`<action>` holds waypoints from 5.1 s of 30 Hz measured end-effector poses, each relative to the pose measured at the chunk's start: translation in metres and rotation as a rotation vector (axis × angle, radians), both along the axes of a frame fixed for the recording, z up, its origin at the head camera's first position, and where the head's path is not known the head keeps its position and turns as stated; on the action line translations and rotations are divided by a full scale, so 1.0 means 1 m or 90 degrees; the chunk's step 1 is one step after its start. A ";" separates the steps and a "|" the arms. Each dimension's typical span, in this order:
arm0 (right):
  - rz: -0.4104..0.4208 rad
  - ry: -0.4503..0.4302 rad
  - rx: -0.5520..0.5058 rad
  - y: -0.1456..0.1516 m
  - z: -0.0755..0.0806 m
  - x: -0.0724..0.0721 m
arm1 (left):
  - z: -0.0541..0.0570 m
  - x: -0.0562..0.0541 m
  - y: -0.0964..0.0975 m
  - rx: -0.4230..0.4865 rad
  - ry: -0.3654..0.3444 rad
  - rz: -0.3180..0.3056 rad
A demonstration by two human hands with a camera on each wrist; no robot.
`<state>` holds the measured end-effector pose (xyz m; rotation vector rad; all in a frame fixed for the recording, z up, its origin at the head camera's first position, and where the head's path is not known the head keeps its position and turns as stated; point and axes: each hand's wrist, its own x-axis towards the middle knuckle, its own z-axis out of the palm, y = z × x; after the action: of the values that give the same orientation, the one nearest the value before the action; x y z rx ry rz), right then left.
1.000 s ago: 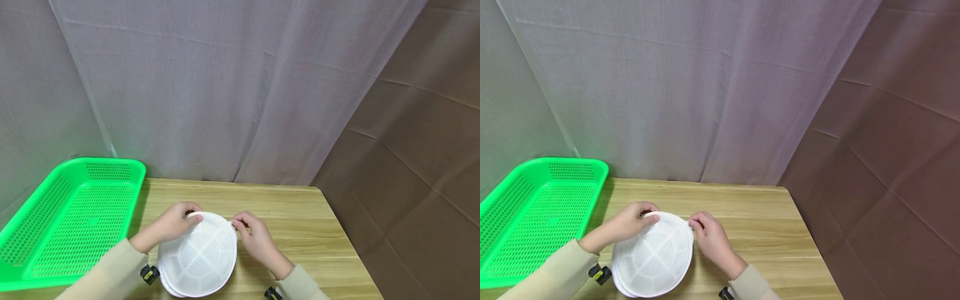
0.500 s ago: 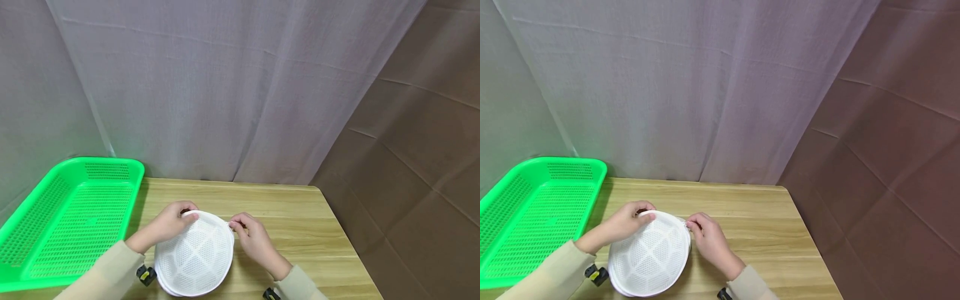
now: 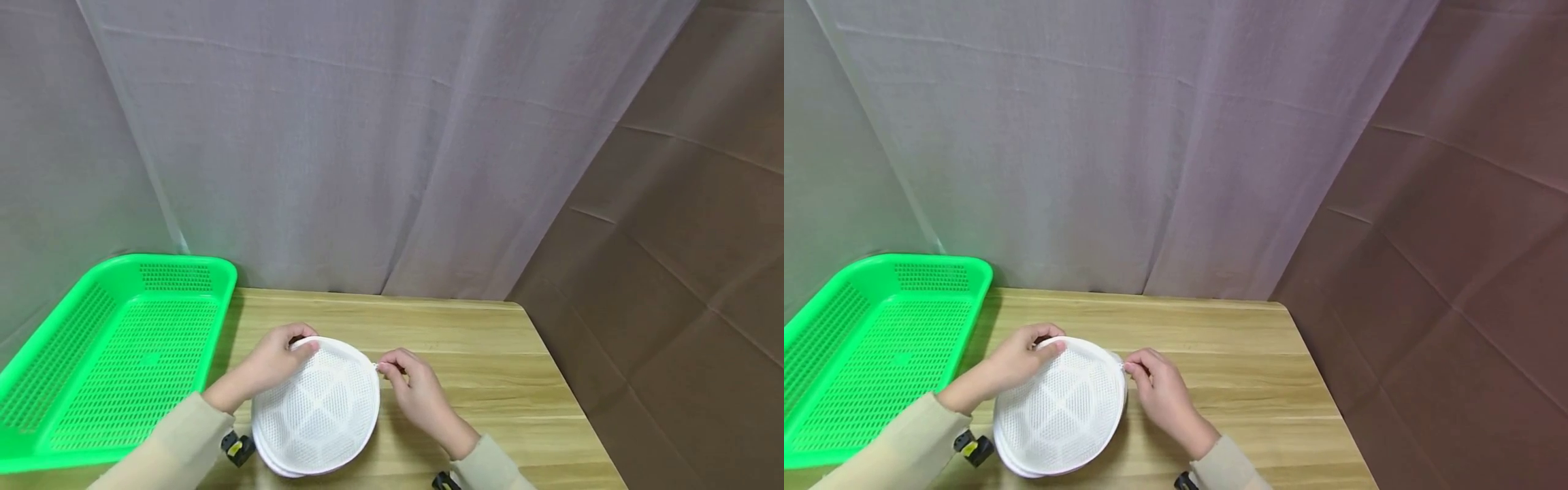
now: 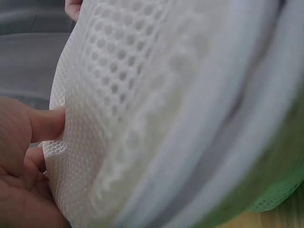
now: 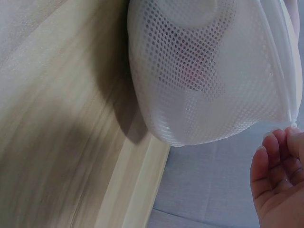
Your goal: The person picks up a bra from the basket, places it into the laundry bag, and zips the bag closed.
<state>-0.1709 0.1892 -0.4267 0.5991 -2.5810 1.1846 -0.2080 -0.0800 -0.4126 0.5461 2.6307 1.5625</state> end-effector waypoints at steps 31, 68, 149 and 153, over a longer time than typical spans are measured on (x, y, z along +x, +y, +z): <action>0.026 -0.020 -0.014 -0.002 -0.009 -0.006 | -0.009 0.001 -0.013 0.077 -0.069 0.094; 0.034 -0.055 -0.051 -0.004 -0.010 -0.010 | -0.010 0.000 -0.015 0.119 -0.103 0.140; 0.055 -0.008 -0.062 -0.030 0.005 -0.009 | 0.007 0.021 0.024 -0.078 0.066 -0.004; 0.053 -0.018 -0.057 -0.029 0.004 -0.007 | 0.004 0.020 0.021 -0.069 0.059 0.002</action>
<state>-0.1777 0.1601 -0.4232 0.6815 -2.5323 1.3375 -0.1881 -0.0585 -0.4084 0.6216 2.7646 1.4177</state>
